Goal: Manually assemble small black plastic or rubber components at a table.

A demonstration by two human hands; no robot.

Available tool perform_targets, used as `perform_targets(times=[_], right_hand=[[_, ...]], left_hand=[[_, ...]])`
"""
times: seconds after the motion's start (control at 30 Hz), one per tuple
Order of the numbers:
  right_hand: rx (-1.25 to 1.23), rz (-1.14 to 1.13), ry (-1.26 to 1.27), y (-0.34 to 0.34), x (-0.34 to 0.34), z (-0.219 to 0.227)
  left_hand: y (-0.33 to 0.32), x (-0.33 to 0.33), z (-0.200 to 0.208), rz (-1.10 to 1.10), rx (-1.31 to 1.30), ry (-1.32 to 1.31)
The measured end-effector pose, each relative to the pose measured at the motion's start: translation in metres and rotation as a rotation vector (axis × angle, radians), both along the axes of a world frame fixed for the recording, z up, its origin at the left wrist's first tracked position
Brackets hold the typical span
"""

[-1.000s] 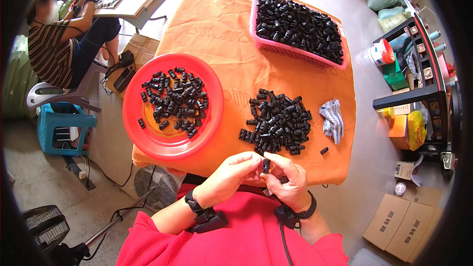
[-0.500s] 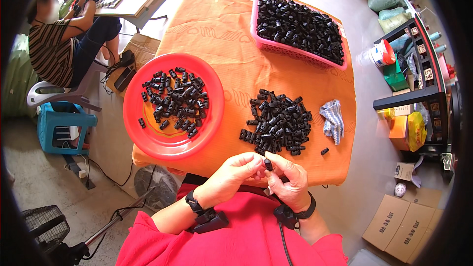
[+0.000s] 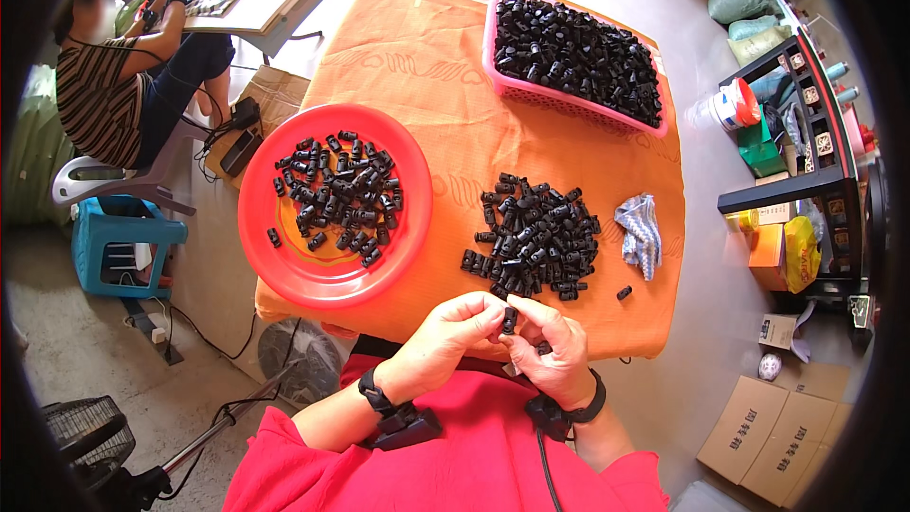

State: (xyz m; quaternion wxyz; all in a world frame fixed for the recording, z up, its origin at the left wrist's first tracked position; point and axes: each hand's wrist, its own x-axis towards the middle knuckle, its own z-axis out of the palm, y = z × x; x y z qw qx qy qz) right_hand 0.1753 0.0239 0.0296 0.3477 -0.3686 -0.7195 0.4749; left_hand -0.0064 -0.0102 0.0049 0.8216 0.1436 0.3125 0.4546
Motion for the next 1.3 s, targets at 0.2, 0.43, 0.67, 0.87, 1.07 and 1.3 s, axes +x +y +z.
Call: perform_targets(times=[0.2, 0.43, 0.67, 0.87, 1.07, 1.3], right_hand=[[-0.275, -0.019, 0.114, -0.004, 0.002, 0.004], [-0.401, -0.017, 0.158, -0.005, 0.005, 0.002], [-0.341, -0.008, 0.142, -0.005, 0.004, 0.0], [-0.082, 0.032, 0.042, 0.001, -0.001, 0.006], [0.031, 0.03, -0.073, 0.0, 0.002, 0.003], [0.222, 0.032, -0.26, 0.003, 0.002, 0.007]], left_hand=[[0.001, 0.0, 0.003, -0.003, -0.019, 0.062], [0.001, 0.002, 0.004, 0.01, 0.021, 0.048], [0.003, 0.004, 0.012, 0.03, 0.002, 0.043], [0.001, 0.004, 0.011, 0.044, 0.014, 0.068], [0.004, 0.0, 0.021, 0.027, -0.063, 0.053], [0.001, 0.002, 0.01, 0.039, 0.122, 0.316]])
